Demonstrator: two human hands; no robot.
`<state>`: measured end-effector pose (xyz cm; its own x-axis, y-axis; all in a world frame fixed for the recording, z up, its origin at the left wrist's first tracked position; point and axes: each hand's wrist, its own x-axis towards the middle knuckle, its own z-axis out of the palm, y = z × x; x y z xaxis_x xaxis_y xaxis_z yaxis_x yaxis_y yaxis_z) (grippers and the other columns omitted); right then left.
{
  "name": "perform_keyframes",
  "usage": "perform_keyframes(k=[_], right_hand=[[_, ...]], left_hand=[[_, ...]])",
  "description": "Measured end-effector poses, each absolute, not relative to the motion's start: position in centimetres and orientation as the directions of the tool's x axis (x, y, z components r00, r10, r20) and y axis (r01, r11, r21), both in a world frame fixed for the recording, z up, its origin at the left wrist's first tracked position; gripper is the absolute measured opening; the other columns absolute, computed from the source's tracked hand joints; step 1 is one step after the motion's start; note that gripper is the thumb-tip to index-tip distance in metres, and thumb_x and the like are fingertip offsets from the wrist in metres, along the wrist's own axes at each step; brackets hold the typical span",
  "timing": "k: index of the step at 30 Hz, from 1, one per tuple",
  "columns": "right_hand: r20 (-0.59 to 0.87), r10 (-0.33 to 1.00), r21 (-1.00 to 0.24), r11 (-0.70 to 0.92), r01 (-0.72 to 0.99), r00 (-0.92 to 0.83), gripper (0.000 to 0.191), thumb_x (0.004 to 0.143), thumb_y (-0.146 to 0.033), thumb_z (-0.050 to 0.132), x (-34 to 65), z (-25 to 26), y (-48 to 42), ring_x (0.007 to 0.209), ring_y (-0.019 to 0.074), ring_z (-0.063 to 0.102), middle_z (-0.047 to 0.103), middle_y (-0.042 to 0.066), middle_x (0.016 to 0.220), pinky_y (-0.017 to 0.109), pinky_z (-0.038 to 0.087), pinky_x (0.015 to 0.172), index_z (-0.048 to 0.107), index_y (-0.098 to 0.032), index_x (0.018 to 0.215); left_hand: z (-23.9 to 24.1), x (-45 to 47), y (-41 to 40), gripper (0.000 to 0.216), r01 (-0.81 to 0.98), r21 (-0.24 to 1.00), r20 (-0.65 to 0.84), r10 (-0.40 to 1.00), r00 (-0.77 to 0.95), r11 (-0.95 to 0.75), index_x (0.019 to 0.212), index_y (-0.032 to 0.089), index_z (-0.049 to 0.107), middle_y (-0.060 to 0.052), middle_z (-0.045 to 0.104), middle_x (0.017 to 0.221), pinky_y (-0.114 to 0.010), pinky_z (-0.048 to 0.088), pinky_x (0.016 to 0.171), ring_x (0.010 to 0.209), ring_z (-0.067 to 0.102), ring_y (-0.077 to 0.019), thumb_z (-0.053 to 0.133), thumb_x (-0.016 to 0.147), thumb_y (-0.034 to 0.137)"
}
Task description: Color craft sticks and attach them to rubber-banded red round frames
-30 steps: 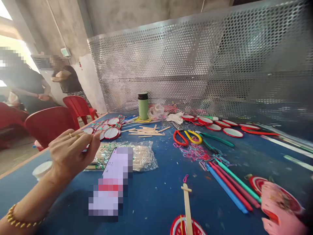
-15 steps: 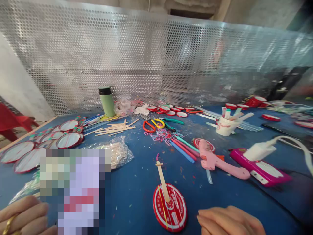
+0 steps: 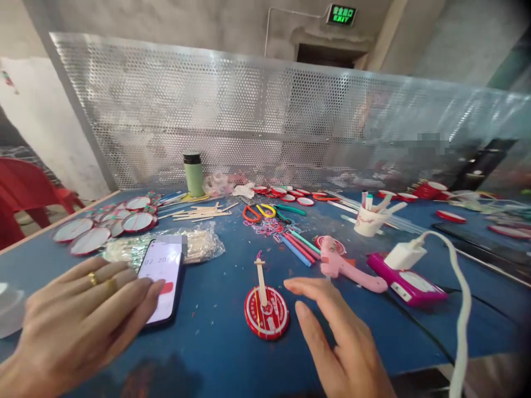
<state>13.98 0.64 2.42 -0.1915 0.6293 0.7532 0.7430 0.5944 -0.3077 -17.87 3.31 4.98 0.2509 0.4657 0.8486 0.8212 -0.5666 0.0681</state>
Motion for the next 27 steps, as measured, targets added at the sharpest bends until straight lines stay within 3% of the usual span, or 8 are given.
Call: perform_keyframes(k=[3, 4, 6, 10, 14, 16, 20, 27], right_hand=[[0.750, 0.632, -0.310, 0.596, 0.740, -0.195, 0.023, 0.100, -0.019, 0.045, 14.1, 4.3, 1.6, 0.103, 0.0217, 0.069, 0.072, 0.008, 0.111, 0.035, 0.055, 0.090, 0.059, -0.021, 0.119], [0.750, 0.633, -0.316, 0.597, 0.737, -0.192, 0.023, 0.100, -0.020, 0.045, 14.1, 4.7, 2.0, 0.102, 0.0216, 0.070, 0.072, 0.008, 0.110, 0.036, 0.056, 0.090, 0.060, -0.021, 0.118], [0.732, 0.656, -0.348, 0.592, 0.727, -0.184, 0.022, 0.100, -0.022, 0.045, 14.3, 5.0, 2.9, 0.098, 0.0217, 0.071, 0.073, 0.008, 0.110, 0.037, 0.057, 0.087, 0.060, -0.021, 0.117], [0.739, 0.661, -0.389, 0.576, 0.719, -0.131, 0.019, 0.099, -0.023, 0.047, 14.8, 3.8, 4.3, 0.089, 0.0215, 0.073, 0.074, 0.009, 0.103, 0.037, 0.060, 0.079, 0.060, -0.020, 0.112], [0.751, 0.654, -0.389, 0.544, 0.744, -0.086, 0.018, 0.097, -0.023, 0.050, 15.2, 2.5, 4.5, 0.085, 0.0218, 0.072, 0.074, 0.009, 0.101, 0.038, 0.059, 0.078, 0.059, -0.020, 0.112], [0.748, 0.659, -0.395, 0.537, 0.746, -0.079, 0.018, 0.097, -0.022, 0.050, 15.2, 2.3, 4.2, 0.086, 0.0219, 0.072, 0.074, 0.009, 0.102, 0.038, 0.059, 0.078, 0.059, -0.020, 0.113], [0.748, 0.660, -0.402, 0.527, 0.749, -0.063, 0.017, 0.097, -0.022, 0.051, 15.0, 2.1, 3.7, 0.086, 0.0220, 0.072, 0.074, 0.009, 0.102, 0.037, 0.059, 0.078, 0.059, -0.019, 0.112], [0.756, 0.651, -0.402, 0.538, 0.741, -0.063, 0.019, 0.097, -0.022, 0.051, 15.0, 1.8, 3.6, 0.083, 0.0216, 0.072, 0.074, 0.010, 0.099, 0.037, 0.060, 0.075, 0.059, -0.018, 0.114]], left_hand=[[5.4, -14.8, 0.9, 0.011, 0.774, -0.132, 0.770, 0.427, 0.473, -0.619, 0.085, 0.024, 0.066, 0.000, 0.072, 0.076, -0.034, 0.047, 0.074, 0.067, 0.065, -0.0164, 0.057, 0.092, 0.023], [5.0, -13.7, 0.2, 0.010, 0.764, -0.132, 0.742, 0.448, 0.499, -0.632, 0.096, 0.023, 0.066, -0.001, 0.074, 0.086, -0.033, 0.049, 0.077, 0.075, 0.068, -0.0175, 0.057, 0.093, 0.025], [4.1, -11.3, -0.7, 0.031, 0.808, -0.056, 0.702, 0.552, 0.450, -0.587, 0.122, 0.021, 0.061, -0.007, 0.074, 0.101, -0.034, 0.052, 0.078, 0.089, 0.070, -0.0219, 0.056, 0.095, 0.034], [2.2, -6.7, -0.8, 0.075, 0.885, 0.063, 0.640, 0.699, 0.319, -0.461, 0.153, 0.017, 0.031, -0.015, 0.069, 0.118, -0.039, 0.054, 0.080, 0.101, 0.068, -0.0295, 0.057, 0.093, 0.053], [1.2, -3.7, 0.0, 0.101, 0.900, 0.095, 0.564, 0.768, 0.303, -0.425, 0.158, 0.018, 0.021, -0.015, 0.067, 0.114, -0.044, 0.052, 0.079, 0.096, 0.065, -0.0322, 0.061, 0.082, 0.070], [1.1, -2.7, 0.3, 0.106, 0.914, 0.091, 0.538, 0.792, 0.290, -0.396, 0.158, 0.018, 0.022, -0.014, 0.067, 0.111, -0.045, 0.051, 0.080, 0.094, 0.064, -0.0327, 0.066, 0.078, 0.071], [1.4, -1.8, 0.5, 0.102, 0.938, 0.091, 0.503, 0.829, 0.246, -0.334, 0.158, 0.018, 0.024, -0.012, 0.067, 0.107, -0.044, 0.049, 0.080, 0.095, 0.062, -0.0326, 0.077, 0.077, 0.051], [1.0, -1.8, 0.9, 0.088, 0.914, 0.142, 0.550, 0.798, 0.247, -0.381, 0.159, 0.019, 0.018, -0.012, 0.066, 0.108, -0.045, 0.051, 0.081, 0.095, 0.063, -0.0314, 0.065, 0.086, 0.030]])
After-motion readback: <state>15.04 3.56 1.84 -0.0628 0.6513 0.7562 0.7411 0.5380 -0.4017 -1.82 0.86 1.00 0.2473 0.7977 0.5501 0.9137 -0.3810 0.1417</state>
